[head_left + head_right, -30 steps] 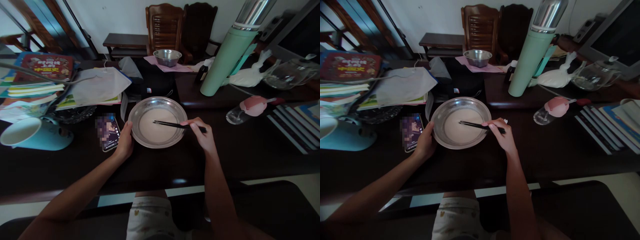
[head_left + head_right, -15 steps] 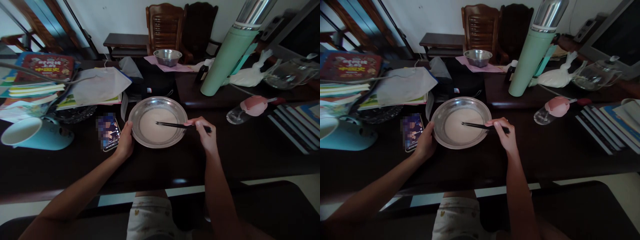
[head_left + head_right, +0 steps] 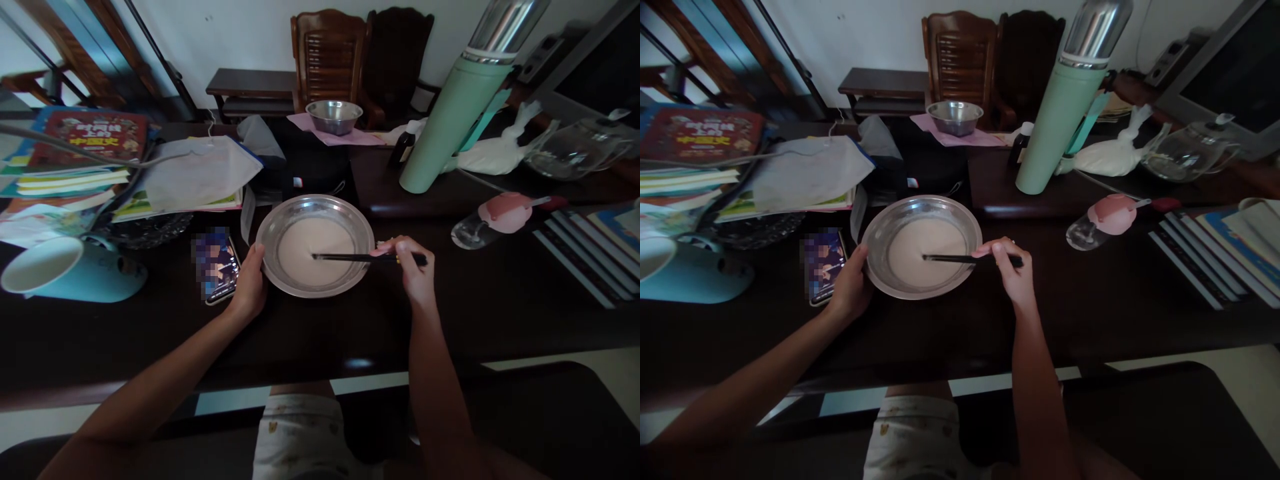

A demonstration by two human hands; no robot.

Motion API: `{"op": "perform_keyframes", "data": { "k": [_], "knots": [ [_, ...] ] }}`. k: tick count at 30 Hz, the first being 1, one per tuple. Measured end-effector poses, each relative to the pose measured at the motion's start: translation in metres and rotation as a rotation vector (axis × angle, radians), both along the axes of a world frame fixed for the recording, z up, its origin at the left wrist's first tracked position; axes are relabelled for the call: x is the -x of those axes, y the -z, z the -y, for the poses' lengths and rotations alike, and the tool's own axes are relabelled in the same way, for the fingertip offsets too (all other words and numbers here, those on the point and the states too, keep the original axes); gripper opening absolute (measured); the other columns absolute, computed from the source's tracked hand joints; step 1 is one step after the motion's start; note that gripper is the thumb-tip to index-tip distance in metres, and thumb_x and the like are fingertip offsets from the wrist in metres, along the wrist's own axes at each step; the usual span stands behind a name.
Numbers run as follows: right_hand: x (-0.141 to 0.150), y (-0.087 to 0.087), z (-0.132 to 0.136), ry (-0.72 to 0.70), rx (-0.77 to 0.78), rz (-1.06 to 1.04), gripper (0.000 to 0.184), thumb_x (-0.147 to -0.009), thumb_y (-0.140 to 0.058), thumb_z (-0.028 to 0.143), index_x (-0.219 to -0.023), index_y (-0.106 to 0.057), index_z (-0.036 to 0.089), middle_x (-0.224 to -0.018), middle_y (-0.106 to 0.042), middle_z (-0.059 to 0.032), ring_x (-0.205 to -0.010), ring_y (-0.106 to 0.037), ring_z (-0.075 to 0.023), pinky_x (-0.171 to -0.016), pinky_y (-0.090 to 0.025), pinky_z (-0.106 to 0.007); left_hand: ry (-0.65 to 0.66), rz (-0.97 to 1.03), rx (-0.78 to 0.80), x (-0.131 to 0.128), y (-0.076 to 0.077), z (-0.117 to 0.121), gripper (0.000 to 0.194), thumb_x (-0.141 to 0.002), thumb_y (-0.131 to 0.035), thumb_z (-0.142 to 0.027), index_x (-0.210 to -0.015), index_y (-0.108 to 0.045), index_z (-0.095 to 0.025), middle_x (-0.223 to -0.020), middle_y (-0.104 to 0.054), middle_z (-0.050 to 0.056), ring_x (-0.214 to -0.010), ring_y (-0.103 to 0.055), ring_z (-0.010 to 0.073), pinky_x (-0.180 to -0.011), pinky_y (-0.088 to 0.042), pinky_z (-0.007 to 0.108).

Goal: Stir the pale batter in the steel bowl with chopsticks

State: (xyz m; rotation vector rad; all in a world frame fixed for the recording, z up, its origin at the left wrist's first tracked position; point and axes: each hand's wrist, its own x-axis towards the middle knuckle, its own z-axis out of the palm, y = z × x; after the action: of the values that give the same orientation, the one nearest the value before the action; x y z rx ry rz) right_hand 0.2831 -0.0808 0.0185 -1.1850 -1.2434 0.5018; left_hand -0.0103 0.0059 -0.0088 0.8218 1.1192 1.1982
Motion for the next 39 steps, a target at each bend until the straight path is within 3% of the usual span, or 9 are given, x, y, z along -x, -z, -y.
{"op": "perform_keyframes", "data": {
  "k": [6,10,13,19,25,31,35,39],
  "knots": [
    [0.0025,-0.0019,-0.0021,-0.148,0.052,0.128,0.046,-0.107,-0.065,0.069,-0.093,-0.091,0.034,-0.092,-0.090,-0.0034,-0.092,-0.081,-0.0264,-0.089,-0.065,-0.046,-0.019,0.004,0.030,-0.0013,-0.0020,0.0001,0.035,-0.094,-0.081,-0.047,-0.118,-0.077,-0.022,-0.131,-0.085,0.008,-0.144,-0.070,0.0353,-0.122,-0.059,0.044],
    [0.0008,0.0016,-0.0019,-0.021,0.036,0.064,0.045,-0.106,-0.067,0.068,-0.091,-0.089,0.031,-0.092,-0.090,-0.0042,-0.094,-0.082,-0.0268,-0.092,-0.065,-0.046,-0.019,-0.007,0.038,-0.0013,-0.0035,0.0002,0.039,-0.094,-0.081,-0.046,-0.122,-0.076,-0.020,-0.131,-0.085,0.008,-0.139,-0.073,0.0347,-0.122,-0.059,0.045],
    [0.0003,0.0019,-0.0004,0.047,0.019,-0.026,0.051,-0.107,-0.065,0.070,-0.084,-0.087,0.030,-0.080,-0.086,-0.0037,-0.083,-0.081,-0.0261,-0.085,-0.065,-0.045,-0.014,-0.012,0.016,-0.0007,-0.0028,0.0000,0.036,-0.093,-0.082,-0.048,-0.119,-0.078,-0.023,-0.130,-0.085,0.007,-0.140,-0.073,0.0353,-0.120,-0.061,0.044],
    [0.0009,-0.0006,-0.0021,-0.145,0.046,0.119,0.045,-0.108,-0.065,0.066,-0.091,-0.090,0.033,-0.091,-0.089,-0.0031,-0.091,-0.081,-0.0257,-0.088,-0.064,-0.044,-0.021,-0.016,0.010,0.0007,0.0007,-0.0007,0.035,-0.090,-0.084,-0.051,-0.113,-0.080,-0.025,-0.127,-0.085,0.008,-0.141,-0.072,0.0370,-0.114,-0.064,0.043],
    [-0.0011,0.0011,-0.0006,0.015,0.019,0.051,0.047,-0.110,-0.063,0.065,-0.089,-0.091,0.034,-0.084,-0.087,-0.0027,-0.088,-0.080,-0.0251,-0.089,-0.061,-0.045,-0.010,-0.014,0.001,0.0007,0.0020,-0.0016,0.035,-0.092,-0.081,-0.050,-0.117,-0.080,-0.025,-0.127,-0.085,0.007,-0.140,-0.073,0.0359,-0.116,-0.063,0.045],
    [0.0025,-0.0014,-0.0019,-0.170,0.054,0.101,0.046,-0.108,-0.065,0.069,-0.092,-0.092,0.035,-0.090,-0.089,-0.0029,-0.089,-0.079,-0.0256,-0.087,-0.062,-0.044,-0.018,0.002,0.008,0.0000,0.0008,-0.0016,0.033,-0.092,-0.082,-0.049,-0.113,-0.079,-0.024,-0.127,-0.086,0.008,-0.140,-0.073,0.0357,-0.119,-0.062,0.046],
    [0.0009,0.0007,-0.0028,-0.068,0.049,0.110,0.046,-0.106,-0.066,0.071,-0.092,-0.090,0.034,-0.092,-0.089,-0.0032,-0.094,-0.081,-0.0269,-0.093,-0.062,-0.047,-0.057,0.027,0.057,-0.0019,-0.0025,-0.0011,0.033,-0.091,-0.084,-0.046,-0.114,-0.079,-0.024,-0.124,-0.088,0.005,-0.137,-0.075,0.0332,-0.118,-0.062,0.042],
    [-0.0004,0.0000,-0.0008,-0.015,0.062,0.035,0.054,-0.107,-0.060,0.073,-0.085,-0.088,0.032,-0.078,-0.085,-0.0034,-0.084,-0.081,-0.0270,-0.087,-0.064,-0.047,-0.058,0.023,0.041,-0.0036,-0.0040,-0.0005,0.030,-0.093,-0.081,-0.043,-0.113,-0.080,-0.021,-0.122,-0.088,0.006,-0.136,-0.075,0.0334,-0.117,-0.063,0.042]
  ]
}}
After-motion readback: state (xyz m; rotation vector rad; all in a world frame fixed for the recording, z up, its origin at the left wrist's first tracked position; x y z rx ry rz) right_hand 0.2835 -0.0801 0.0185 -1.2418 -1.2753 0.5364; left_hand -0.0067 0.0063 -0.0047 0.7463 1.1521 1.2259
